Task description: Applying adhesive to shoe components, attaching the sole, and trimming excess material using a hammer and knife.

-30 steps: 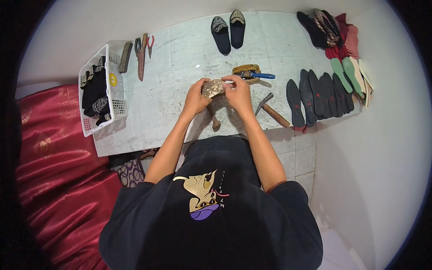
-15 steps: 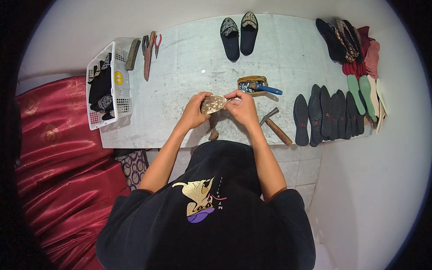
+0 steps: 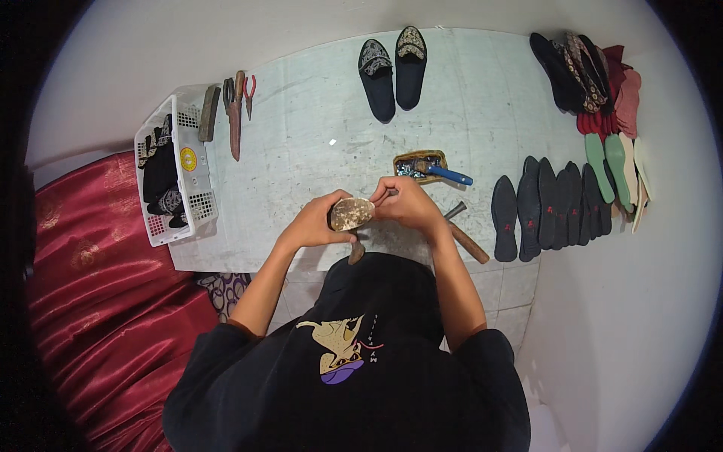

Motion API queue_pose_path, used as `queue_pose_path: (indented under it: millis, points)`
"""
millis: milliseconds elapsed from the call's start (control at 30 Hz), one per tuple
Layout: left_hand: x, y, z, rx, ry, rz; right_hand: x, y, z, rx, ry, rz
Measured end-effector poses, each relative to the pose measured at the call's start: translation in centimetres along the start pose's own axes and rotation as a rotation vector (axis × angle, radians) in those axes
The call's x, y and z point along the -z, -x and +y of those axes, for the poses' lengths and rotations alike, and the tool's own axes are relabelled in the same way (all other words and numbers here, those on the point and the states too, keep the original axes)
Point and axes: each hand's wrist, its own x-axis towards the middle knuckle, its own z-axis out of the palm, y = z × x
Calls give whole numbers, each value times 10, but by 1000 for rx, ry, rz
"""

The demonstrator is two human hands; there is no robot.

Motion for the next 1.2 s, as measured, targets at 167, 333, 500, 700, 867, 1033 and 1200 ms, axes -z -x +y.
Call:
queue_pose_path:
  millis: [167, 333, 500, 700, 867, 1033, 1200]
  points:
    - [24, -17, -14, -43, 277, -410, 10, -17, -30, -41, 274, -187]
    - [41, -61, -22, 36, 420, -592, 20, -32, -49, 27, 501, -374]
    - [33, -129, -23, 9, 607, -380, 66, -73, -16, 58, 378, -119]
    - [-1, -203, -31, 146, 1015, -201, 73, -120, 5, 258, 549, 714]
    - [-23, -222, -39, 245, 1181, -161, 88, -138, 23, 293, 963, 554]
    - [-44, -237, -57, 414, 1273, -123, 80, -137, 20, 317, 940, 651]
    - [-28, -228, -81, 254, 1608, -344, 34, -97, -11, 345, 717, 663]
